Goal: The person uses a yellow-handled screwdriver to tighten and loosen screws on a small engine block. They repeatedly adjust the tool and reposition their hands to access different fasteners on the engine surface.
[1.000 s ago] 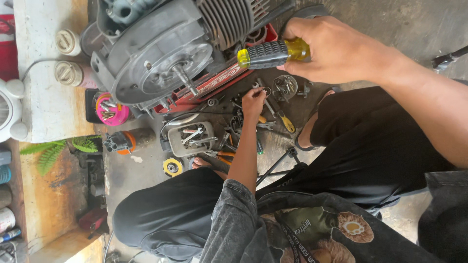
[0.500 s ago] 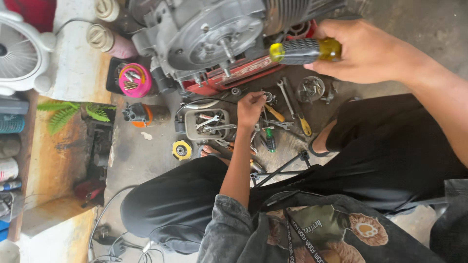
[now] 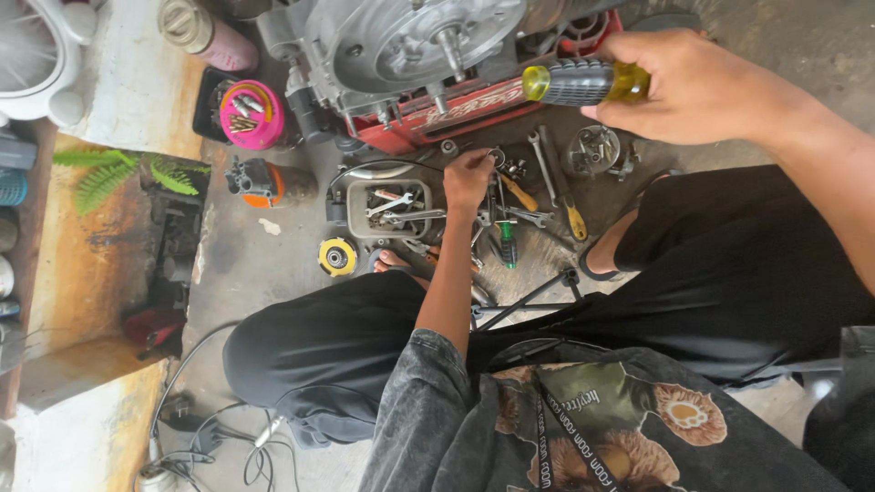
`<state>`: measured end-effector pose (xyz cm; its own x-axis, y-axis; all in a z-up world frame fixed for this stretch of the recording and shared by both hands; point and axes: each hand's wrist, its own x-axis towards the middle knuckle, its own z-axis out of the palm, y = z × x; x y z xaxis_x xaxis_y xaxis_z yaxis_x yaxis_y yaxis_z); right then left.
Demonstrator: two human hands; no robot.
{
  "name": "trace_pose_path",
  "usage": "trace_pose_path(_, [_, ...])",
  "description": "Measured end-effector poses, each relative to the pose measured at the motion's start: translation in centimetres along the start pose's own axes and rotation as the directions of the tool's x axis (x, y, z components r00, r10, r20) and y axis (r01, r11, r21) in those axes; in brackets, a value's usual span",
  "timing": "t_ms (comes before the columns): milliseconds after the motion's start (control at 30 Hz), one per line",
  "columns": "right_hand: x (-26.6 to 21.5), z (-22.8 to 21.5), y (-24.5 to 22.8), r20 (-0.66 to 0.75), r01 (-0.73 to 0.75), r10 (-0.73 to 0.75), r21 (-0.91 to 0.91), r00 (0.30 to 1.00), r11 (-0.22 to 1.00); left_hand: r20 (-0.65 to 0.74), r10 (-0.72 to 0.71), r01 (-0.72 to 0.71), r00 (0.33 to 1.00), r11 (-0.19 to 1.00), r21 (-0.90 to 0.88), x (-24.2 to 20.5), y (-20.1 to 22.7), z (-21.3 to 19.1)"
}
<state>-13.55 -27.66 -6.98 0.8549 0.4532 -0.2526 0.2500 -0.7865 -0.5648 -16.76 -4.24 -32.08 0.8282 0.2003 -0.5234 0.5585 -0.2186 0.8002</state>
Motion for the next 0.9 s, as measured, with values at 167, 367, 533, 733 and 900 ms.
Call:
trace_pose_path(167, [0.1, 0.2, 2.0, -0.049, 0.094, -0.096, -0.039, 0.994, 0.995, 0.021, 0.046, -0.048, 0.999, 0.986, 0.157, 4.1, -3.1, 2.8])
trace_pose_path(367, [-0.6, -1.0, 1.4, -0.04, 0.143, -0.141, 0.034, 0.989, 0.989, 0.053, 0.041, -0.053, 0.998, 0.963, 0.265, 6.9, -5.6, 5.4])
trace_pose_path(533, [-0.4, -1.1, 2.1, -0.045, 0.169, -0.166, 0.051, 0.985, 0.984, 0.081, 0.062, -0.087, 0.995, 0.926, 0.367, 10.0, -7.5, 7.0])
trace_pose_path(733, [0.2, -1.3, 2.6, -0.048, 0.139, -0.137, 0.037, 0.989, 0.99, 0.168, 0.098, -0.171, 0.981, 0.85, 0.498, 12.4, -8.6, 8.2])
trace_pose_path(900, [0.5, -1.2, 3.0, -0.048, 0.082, -0.08, 0.057, 0.996, 0.995, 0.168, -0.008, -0.074, 0.986, 0.876, 0.477, 12.2, -7.5, 8.2])
